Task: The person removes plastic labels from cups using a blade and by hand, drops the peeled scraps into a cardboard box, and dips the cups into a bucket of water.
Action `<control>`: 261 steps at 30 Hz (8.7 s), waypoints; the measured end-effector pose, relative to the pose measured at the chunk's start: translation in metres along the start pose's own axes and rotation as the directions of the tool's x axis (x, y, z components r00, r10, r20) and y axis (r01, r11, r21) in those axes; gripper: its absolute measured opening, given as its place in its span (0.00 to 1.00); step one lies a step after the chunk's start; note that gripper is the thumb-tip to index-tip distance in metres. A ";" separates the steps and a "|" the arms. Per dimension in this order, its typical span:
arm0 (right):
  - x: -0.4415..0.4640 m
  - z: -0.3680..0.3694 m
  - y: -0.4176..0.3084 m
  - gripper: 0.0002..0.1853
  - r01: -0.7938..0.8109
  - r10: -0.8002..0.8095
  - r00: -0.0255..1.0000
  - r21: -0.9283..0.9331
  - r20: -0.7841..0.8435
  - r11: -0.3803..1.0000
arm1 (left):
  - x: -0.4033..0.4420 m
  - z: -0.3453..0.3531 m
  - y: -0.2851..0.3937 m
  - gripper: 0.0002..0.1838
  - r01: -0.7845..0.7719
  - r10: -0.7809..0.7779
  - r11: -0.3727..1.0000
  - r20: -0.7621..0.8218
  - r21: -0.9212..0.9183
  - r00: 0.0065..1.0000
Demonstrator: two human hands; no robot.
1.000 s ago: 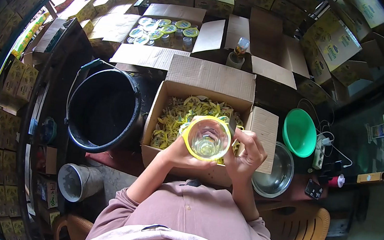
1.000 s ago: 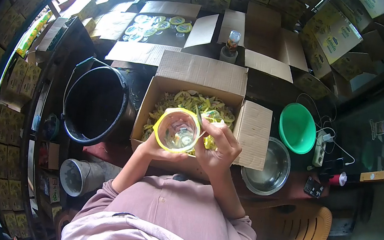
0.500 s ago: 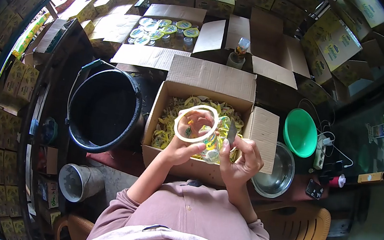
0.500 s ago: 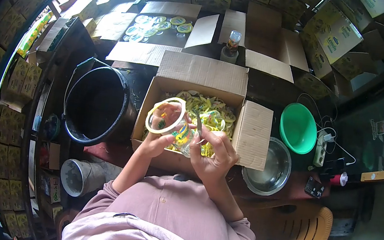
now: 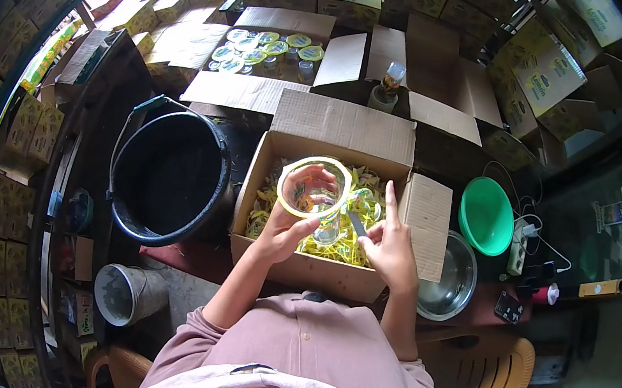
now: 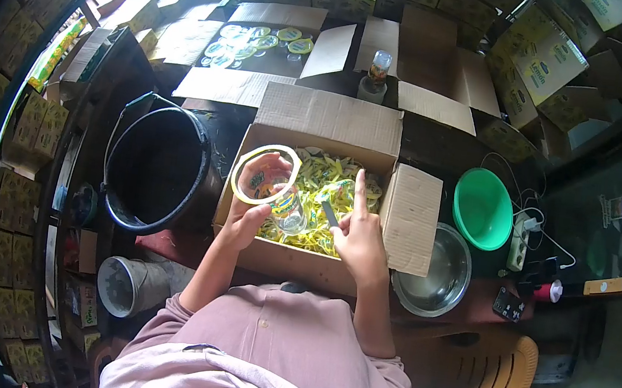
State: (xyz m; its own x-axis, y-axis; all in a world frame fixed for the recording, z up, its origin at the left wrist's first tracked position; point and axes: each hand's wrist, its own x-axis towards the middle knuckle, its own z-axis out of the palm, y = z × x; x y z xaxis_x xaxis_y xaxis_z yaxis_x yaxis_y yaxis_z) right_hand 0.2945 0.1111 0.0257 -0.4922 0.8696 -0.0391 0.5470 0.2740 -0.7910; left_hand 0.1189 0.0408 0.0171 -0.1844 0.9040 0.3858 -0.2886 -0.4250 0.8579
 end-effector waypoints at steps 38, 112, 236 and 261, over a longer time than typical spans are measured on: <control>-0.020 0.014 -0.044 0.14 0.602 -0.531 0.548 -0.136 -0.647 0.787 | -0.005 0.006 -0.007 0.39 -0.195 0.158 0.875 0.119 0.442 0.980; -0.018 0.004 -0.043 0.14 0.622 -0.502 0.606 -0.027 -0.617 0.783 | -0.007 0.002 -0.005 0.42 -0.030 -0.041 0.948 0.215 0.318 0.976; -0.025 0.016 -0.056 0.11 0.579 -0.509 0.578 -0.119 -0.638 0.807 | -0.009 0.003 -0.024 0.49 -0.038 0.027 0.988 0.077 0.149 0.997; -0.023 0.015 -0.050 0.10 0.566 -0.453 0.621 -0.035 -0.639 0.824 | -0.010 -0.001 -0.021 0.47 -0.216 0.136 0.871 0.207 0.440 0.969</control>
State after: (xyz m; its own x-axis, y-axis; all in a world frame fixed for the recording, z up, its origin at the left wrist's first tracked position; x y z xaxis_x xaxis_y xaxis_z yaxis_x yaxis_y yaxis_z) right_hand 0.2679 0.0710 0.0572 -0.1208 0.6785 0.7246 0.1956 0.7319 -0.6527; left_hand 0.1255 0.0409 -0.0050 -0.0236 0.8278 0.5605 0.2022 -0.5451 0.8136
